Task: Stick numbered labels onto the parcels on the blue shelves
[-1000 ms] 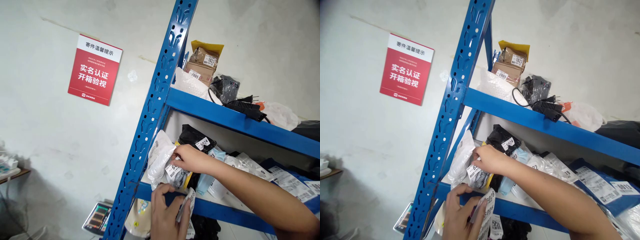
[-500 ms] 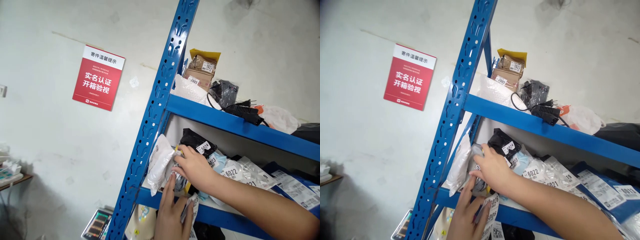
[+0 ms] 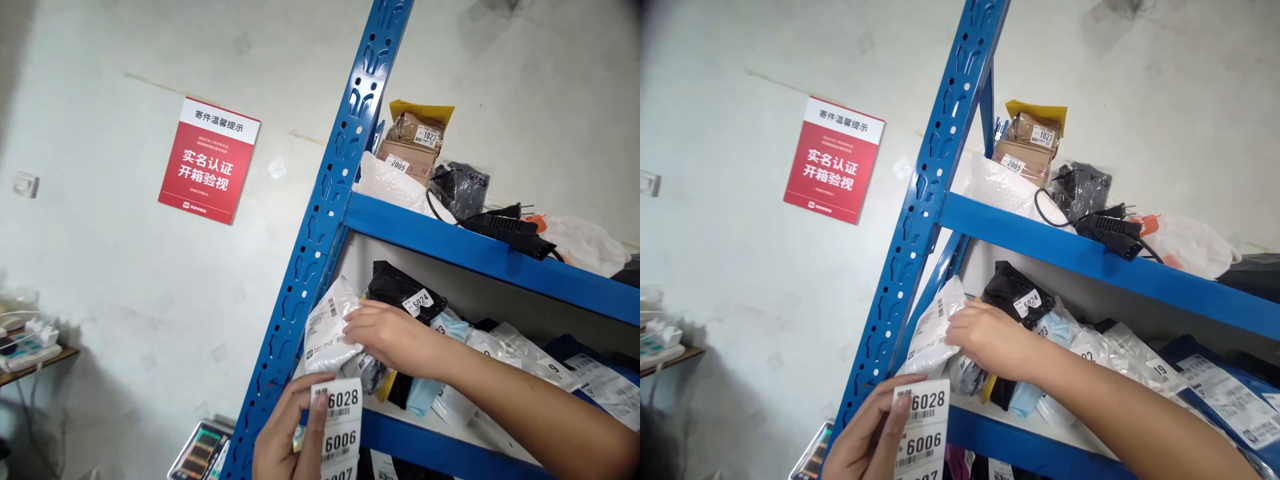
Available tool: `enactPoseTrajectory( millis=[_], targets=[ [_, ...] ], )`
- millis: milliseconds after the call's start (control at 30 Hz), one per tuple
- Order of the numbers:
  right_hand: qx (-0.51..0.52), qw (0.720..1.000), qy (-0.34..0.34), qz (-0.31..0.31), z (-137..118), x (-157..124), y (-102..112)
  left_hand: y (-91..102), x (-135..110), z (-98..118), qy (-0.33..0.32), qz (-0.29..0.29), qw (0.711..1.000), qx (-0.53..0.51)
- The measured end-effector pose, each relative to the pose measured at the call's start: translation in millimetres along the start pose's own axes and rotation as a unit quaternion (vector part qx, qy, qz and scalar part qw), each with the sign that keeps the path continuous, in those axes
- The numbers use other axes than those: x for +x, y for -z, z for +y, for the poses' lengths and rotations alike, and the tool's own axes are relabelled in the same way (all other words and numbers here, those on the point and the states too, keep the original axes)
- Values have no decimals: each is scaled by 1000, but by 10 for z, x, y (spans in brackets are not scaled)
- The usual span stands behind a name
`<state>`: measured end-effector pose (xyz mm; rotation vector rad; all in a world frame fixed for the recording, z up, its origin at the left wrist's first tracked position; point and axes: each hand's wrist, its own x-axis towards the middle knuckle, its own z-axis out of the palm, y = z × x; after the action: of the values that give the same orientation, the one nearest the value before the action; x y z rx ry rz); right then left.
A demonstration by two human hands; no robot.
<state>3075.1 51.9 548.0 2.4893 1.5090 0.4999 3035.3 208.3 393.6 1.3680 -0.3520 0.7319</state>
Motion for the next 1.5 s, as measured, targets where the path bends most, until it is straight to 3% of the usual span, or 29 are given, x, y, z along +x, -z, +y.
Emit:
enactPoseTrajectory(
  millis=[233, 467, 700, 867, 967, 1167, 1500],
  targets=[
    [87, 996, 11, -9, 44, -113, -46, 57, 222, -113, 14, -55, 998, 8],
    [185, 980, -64, -10, -46, -76, 2, -28, 245, -187, -74, 9, 994, 75],
    [302, 936, -170, 58, -31, -90, -181, -104, 243, -193, -187, 50, 970, 148],
    [302, 936, -171, 62, -3, -146, -223, -120, 265, -216, -251, 13, 944, 215],
    [303, 936, -170, 60, -5, -181, -212, -127, 276, -228, -257, -11, 932, 254],
    [316, 928, -186, 60, -45, -224, -191, -170, 284, -247, -241, 0, 921, 305],
    [322, 913, -217, 129, -75, -186, -229, -199, 300, -259, -237, 32, 922, 304]
  ],
)
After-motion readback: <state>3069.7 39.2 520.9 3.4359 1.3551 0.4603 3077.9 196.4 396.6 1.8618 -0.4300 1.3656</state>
